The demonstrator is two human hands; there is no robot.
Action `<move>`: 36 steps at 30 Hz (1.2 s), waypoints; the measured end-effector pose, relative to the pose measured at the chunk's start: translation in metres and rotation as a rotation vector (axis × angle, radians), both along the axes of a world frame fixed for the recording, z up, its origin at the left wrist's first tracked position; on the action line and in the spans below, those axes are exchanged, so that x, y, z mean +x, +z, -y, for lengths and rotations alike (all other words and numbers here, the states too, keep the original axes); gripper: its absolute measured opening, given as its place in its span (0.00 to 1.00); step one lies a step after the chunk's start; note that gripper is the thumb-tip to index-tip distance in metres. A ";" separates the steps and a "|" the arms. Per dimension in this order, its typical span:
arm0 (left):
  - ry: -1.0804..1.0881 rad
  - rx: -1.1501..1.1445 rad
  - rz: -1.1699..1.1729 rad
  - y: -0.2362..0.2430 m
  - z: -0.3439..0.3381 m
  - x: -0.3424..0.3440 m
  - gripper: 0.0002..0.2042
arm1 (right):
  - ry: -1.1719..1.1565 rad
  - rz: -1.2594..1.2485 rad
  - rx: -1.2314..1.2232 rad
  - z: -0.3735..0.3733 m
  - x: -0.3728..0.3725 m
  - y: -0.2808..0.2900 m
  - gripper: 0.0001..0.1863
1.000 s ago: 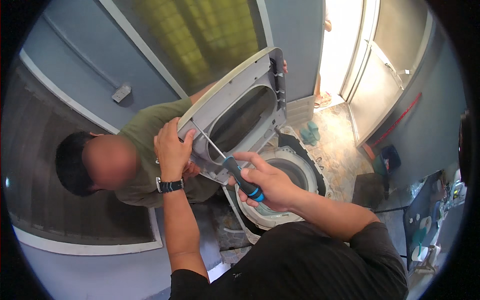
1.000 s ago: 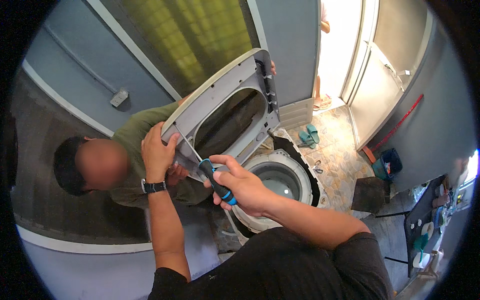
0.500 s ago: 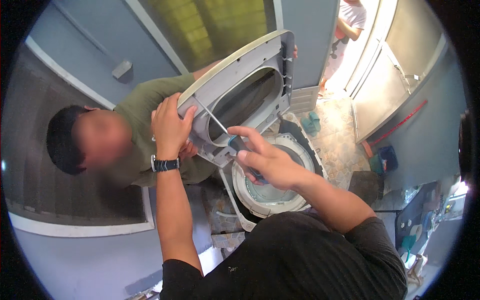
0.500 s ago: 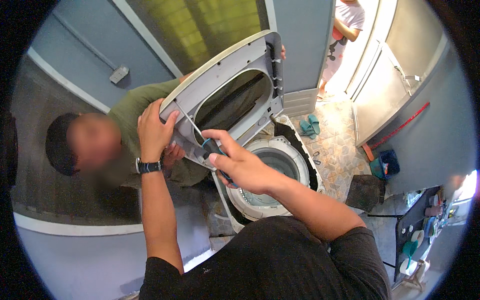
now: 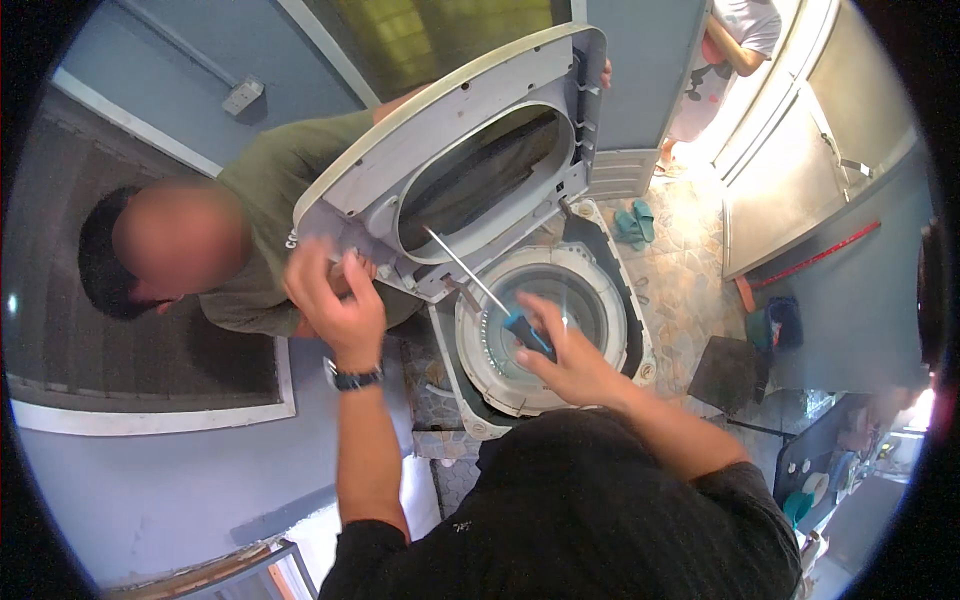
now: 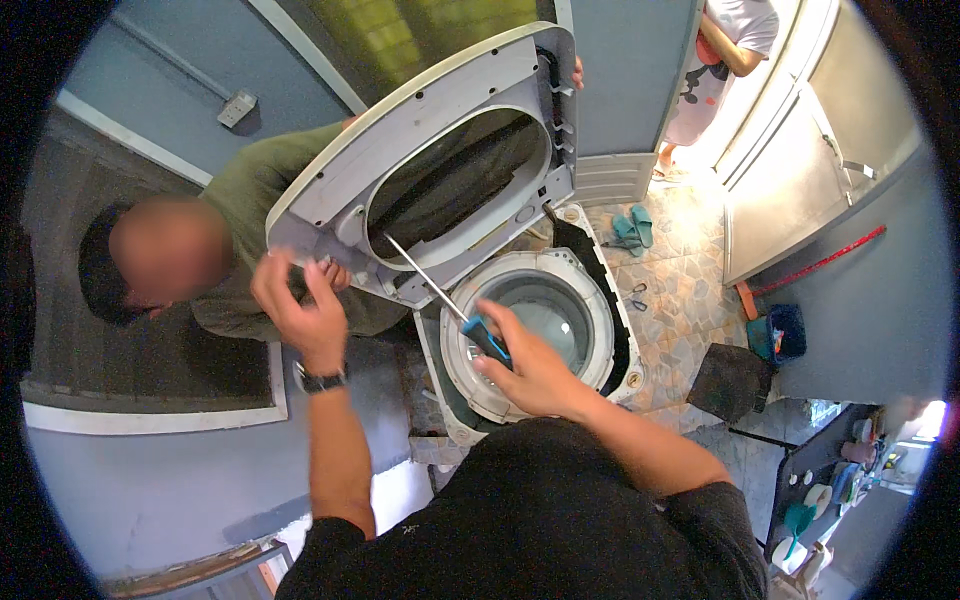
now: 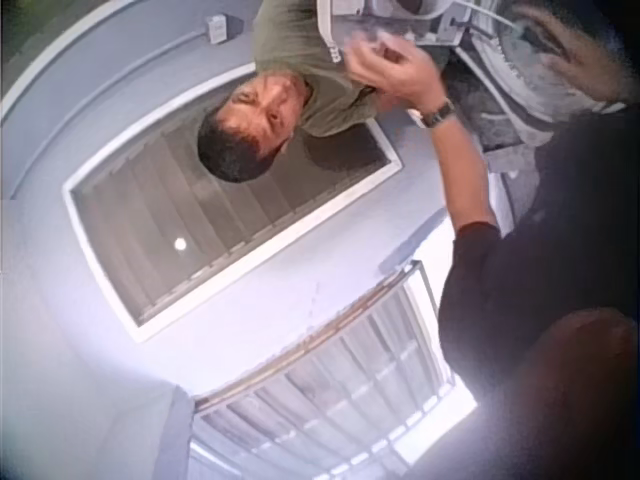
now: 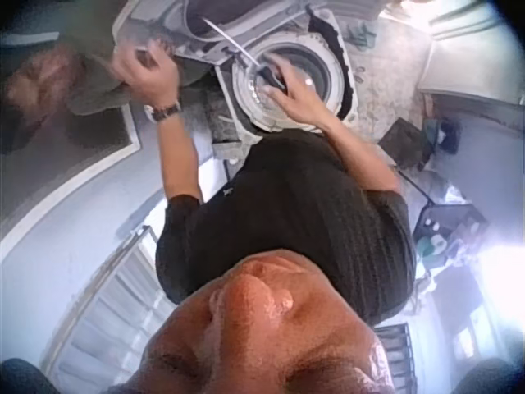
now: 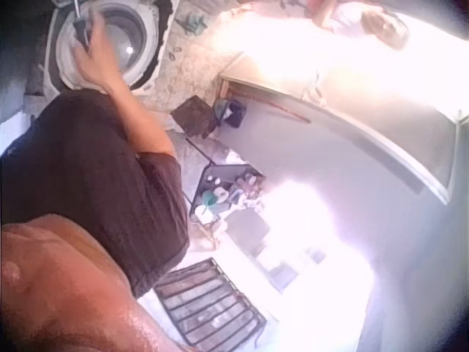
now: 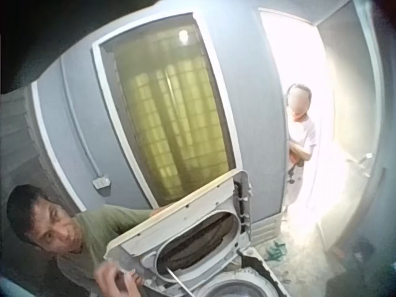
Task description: The person uses a screwdriver to remove and replace screws from the underside of a washing machine lid while another person holds the lid open.
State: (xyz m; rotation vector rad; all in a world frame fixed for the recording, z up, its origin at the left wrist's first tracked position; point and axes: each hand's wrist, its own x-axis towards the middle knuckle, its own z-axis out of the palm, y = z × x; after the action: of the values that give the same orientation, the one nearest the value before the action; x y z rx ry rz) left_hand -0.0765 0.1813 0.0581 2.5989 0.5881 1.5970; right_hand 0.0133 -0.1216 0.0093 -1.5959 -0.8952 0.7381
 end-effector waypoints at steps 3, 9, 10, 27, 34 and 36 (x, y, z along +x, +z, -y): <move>-0.197 -0.749 0.011 -0.104 0.049 -0.021 0.07 | 0.028 -0.136 -0.024 0.005 -0.010 -0.088 0.37; -0.305 -2.211 0.460 -0.277 0.070 -0.028 0.13 | 0.098 -0.401 -0.143 -0.018 -0.053 -0.219 0.33; -0.325 -2.218 0.566 -0.291 0.059 -0.023 0.13 | 0.077 -0.432 -0.170 -0.029 -0.061 -0.232 0.32; -0.213 -2.197 0.559 -0.309 -0.024 0.021 0.14 | -0.199 -0.650 -0.203 -0.116 -0.088 -0.248 0.20; -0.261 -2.228 0.595 -0.309 -0.029 0.021 0.13 | -0.203 -0.772 -0.116 -0.123 -0.091 -0.249 0.18; -0.254 -2.209 0.575 -0.308 -0.029 0.021 0.13 | -0.196 -0.783 -0.102 -0.125 -0.092 -0.252 0.18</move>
State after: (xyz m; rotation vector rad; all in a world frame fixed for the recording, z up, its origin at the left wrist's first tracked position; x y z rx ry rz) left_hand -0.0560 0.2106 -0.2498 0.4852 0.9320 0.4948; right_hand -0.0791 0.0032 -0.2427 -1.2837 -0.1311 1.1594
